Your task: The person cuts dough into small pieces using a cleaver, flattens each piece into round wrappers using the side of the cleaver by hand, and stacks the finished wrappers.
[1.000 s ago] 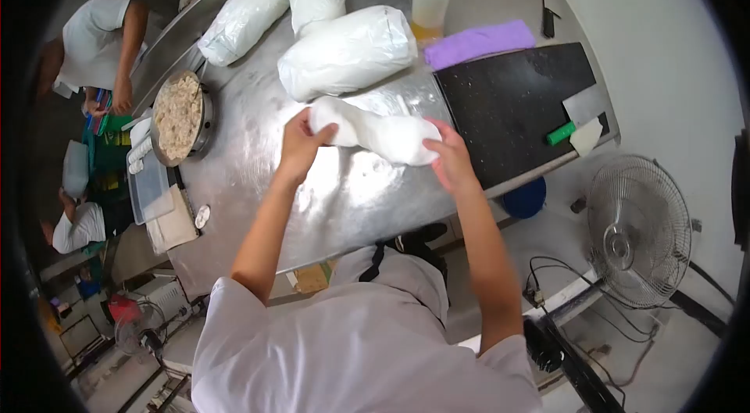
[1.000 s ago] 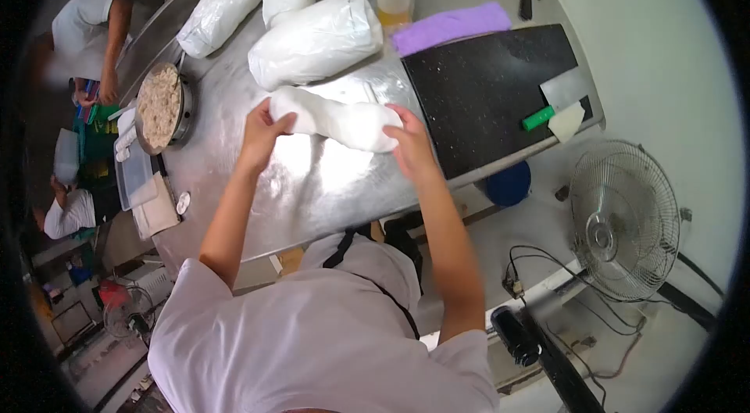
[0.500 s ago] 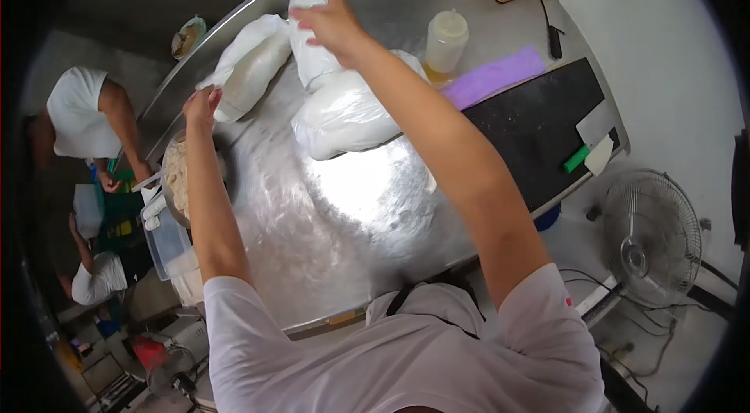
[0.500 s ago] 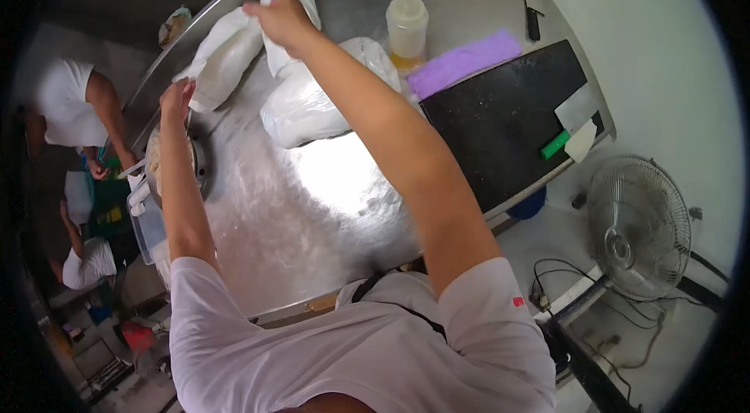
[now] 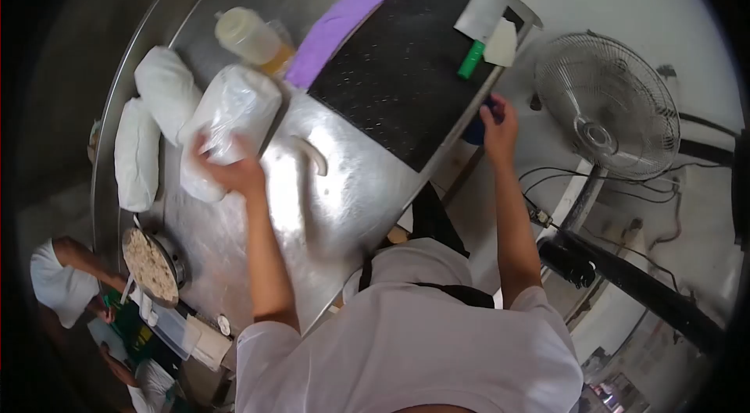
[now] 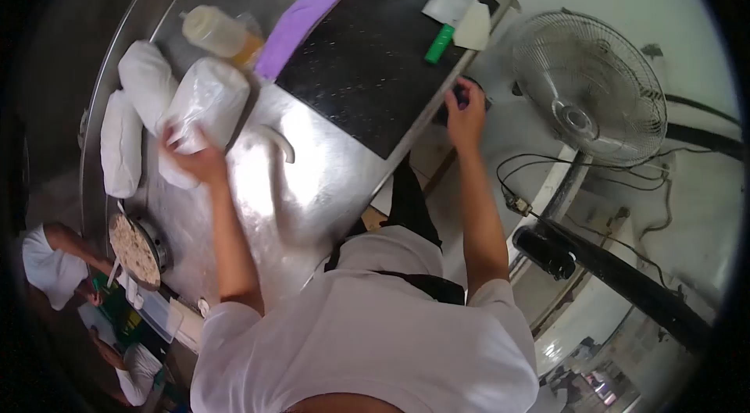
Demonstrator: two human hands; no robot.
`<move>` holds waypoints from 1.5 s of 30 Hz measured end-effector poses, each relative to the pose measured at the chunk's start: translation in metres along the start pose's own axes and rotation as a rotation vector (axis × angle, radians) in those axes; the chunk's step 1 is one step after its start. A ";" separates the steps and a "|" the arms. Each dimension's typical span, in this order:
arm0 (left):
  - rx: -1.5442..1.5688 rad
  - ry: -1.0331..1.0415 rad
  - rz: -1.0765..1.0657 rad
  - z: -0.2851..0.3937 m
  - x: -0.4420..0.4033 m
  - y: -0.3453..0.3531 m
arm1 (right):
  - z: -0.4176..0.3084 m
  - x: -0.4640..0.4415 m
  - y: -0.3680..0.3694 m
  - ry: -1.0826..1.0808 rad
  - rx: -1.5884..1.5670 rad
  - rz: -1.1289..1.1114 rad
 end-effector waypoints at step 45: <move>0.355 0.104 -0.804 0.082 0.099 0.189 | -0.073 -0.058 0.032 -0.300 0.257 -1.013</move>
Point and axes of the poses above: each hand's wrist, its own x-axis away from the middle knuckle, its own y-axis out of the palm, z = x × y, the point moved 3 cm from there along -x, towards the middle knuckle, and after that the axes turned 2 degrees about -x, right-handed, at the moved point
